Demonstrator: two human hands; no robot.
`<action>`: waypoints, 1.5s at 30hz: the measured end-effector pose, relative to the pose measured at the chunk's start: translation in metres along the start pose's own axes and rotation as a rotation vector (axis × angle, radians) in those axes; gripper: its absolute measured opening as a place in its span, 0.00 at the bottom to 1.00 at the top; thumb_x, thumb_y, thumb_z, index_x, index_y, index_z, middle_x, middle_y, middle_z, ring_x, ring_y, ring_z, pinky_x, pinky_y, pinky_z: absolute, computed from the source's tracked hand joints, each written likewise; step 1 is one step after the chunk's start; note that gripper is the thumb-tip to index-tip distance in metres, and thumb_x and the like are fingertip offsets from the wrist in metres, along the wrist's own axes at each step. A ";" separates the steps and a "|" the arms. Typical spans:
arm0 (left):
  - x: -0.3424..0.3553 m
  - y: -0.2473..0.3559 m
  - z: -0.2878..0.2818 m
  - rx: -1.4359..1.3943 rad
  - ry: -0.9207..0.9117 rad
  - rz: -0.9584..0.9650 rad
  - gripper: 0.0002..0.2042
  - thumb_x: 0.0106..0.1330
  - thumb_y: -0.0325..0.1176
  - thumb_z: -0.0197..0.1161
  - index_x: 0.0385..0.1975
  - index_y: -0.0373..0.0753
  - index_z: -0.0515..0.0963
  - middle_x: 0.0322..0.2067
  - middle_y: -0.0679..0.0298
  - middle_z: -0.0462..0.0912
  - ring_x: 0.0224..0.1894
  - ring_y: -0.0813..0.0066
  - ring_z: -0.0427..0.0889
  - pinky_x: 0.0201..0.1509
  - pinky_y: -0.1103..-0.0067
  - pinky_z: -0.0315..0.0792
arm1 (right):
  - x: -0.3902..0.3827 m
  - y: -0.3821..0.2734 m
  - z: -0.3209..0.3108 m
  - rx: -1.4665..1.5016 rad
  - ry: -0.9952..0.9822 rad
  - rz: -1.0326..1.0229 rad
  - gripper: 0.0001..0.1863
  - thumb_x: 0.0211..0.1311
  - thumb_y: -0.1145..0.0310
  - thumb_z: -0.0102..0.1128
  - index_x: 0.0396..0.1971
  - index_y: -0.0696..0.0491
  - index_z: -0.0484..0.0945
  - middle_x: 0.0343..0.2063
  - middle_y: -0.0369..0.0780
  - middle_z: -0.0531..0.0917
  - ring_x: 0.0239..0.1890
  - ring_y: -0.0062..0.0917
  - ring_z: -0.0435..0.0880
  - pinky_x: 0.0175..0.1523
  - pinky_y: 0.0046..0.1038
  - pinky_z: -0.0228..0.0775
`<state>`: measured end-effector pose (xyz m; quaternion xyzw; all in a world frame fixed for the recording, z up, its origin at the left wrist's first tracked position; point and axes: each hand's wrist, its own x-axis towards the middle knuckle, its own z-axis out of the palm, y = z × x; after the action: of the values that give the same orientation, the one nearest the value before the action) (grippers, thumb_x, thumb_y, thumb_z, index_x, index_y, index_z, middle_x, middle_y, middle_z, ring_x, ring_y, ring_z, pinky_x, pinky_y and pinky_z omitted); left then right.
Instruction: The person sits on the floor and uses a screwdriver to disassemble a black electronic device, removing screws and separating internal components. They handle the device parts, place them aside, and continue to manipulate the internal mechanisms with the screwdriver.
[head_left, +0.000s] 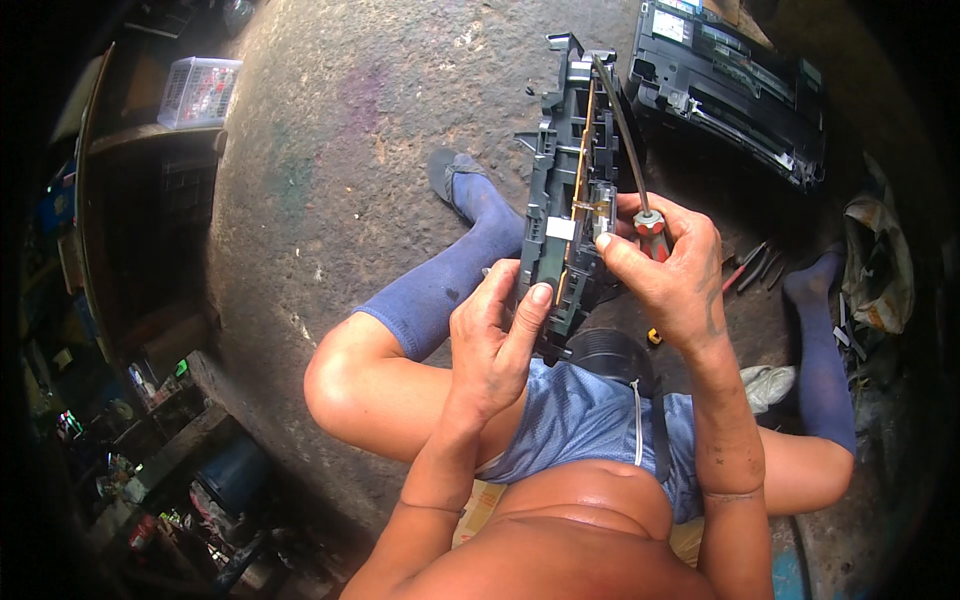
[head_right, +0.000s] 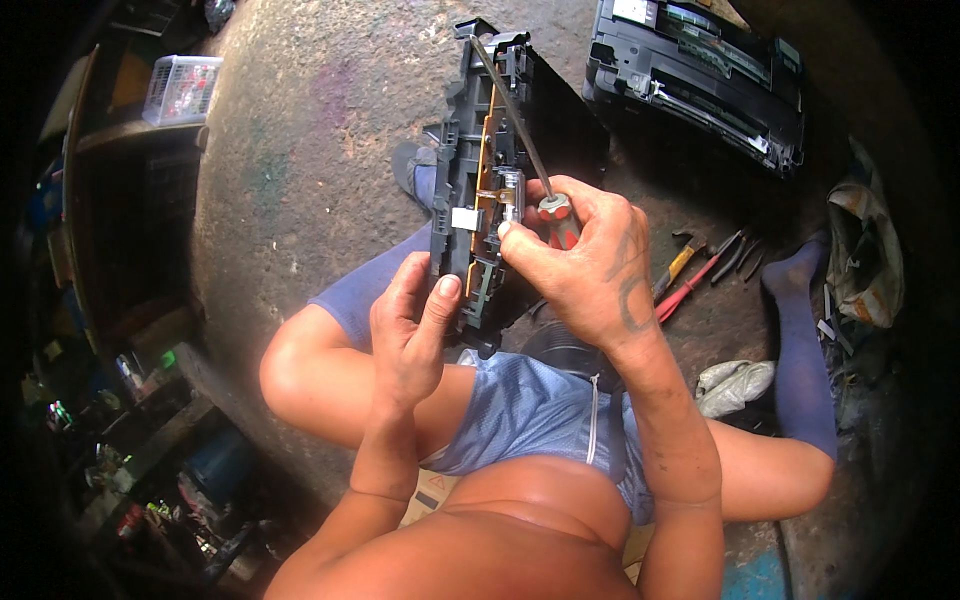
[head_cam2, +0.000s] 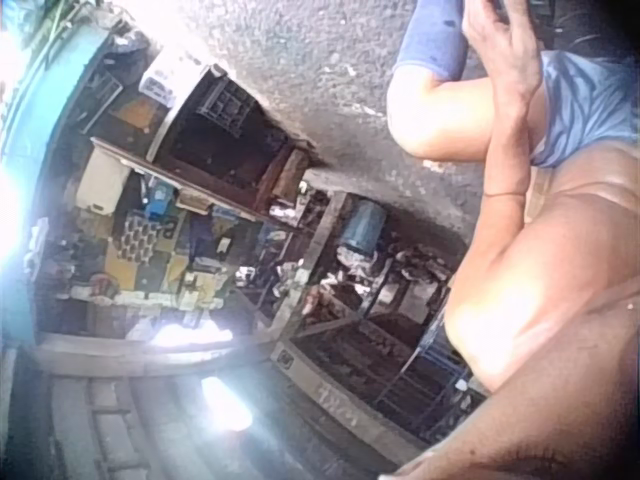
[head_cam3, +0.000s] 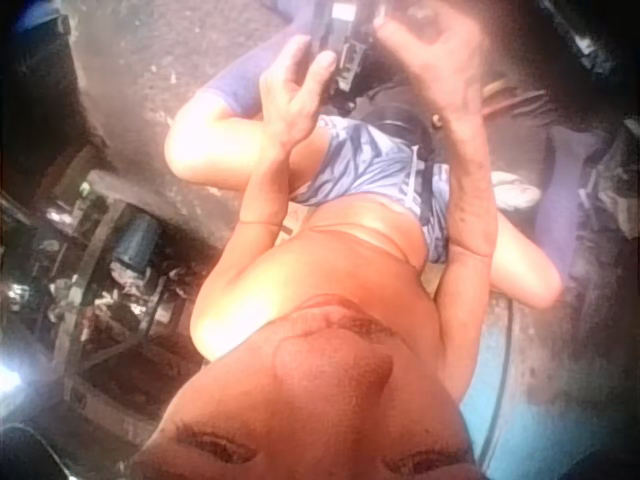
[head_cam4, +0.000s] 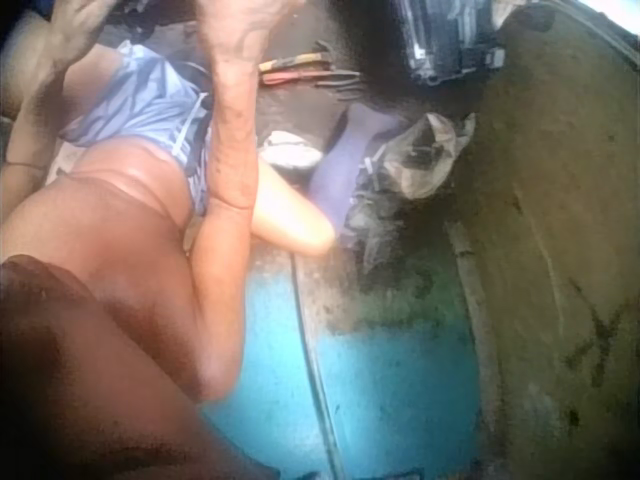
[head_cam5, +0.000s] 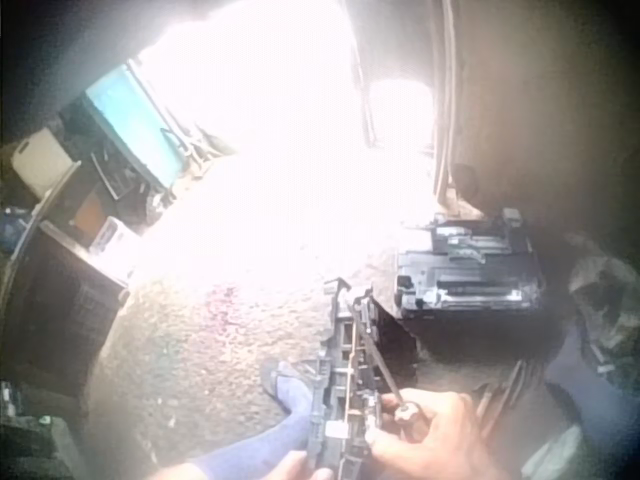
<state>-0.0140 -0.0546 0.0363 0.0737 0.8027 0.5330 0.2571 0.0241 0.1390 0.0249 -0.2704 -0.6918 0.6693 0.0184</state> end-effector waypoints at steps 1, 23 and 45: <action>0.000 -0.001 0.000 -0.004 0.005 0.006 0.12 0.76 0.38 0.62 0.44 0.33 0.80 0.28 0.62 0.82 0.29 0.79 0.79 0.35 0.78 0.73 | 0.000 0.000 0.001 0.010 0.000 -0.003 0.18 0.57 0.66 0.72 0.44 0.61 0.85 0.30 0.34 0.86 0.31 0.13 0.81 0.40 0.19 0.74; -0.104 -0.073 -0.022 0.051 -0.007 0.152 0.14 0.73 0.38 0.59 0.40 0.30 0.79 0.25 0.62 0.80 0.24 0.75 0.77 0.30 0.77 0.70 | -0.025 -0.049 -0.026 -0.155 -0.064 -0.119 0.19 0.52 0.58 0.82 0.34 0.56 0.84 0.16 0.30 0.74 0.20 0.10 0.65 0.25 0.22 0.57; -0.092 -0.077 -0.035 0.034 -0.012 0.256 0.29 0.74 0.52 0.56 0.59 0.29 0.70 0.46 0.54 0.78 0.41 0.66 0.79 0.48 0.72 0.73 | -0.061 -0.047 -0.013 -0.116 -0.007 -0.089 0.21 0.51 0.57 0.83 0.36 0.55 0.83 0.15 0.36 0.78 0.18 0.14 0.72 0.24 0.24 0.63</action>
<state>0.0596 -0.1522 0.0089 0.1831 0.7942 0.5472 0.1905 0.0650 0.1284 0.0909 -0.2376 -0.7408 0.6276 0.0297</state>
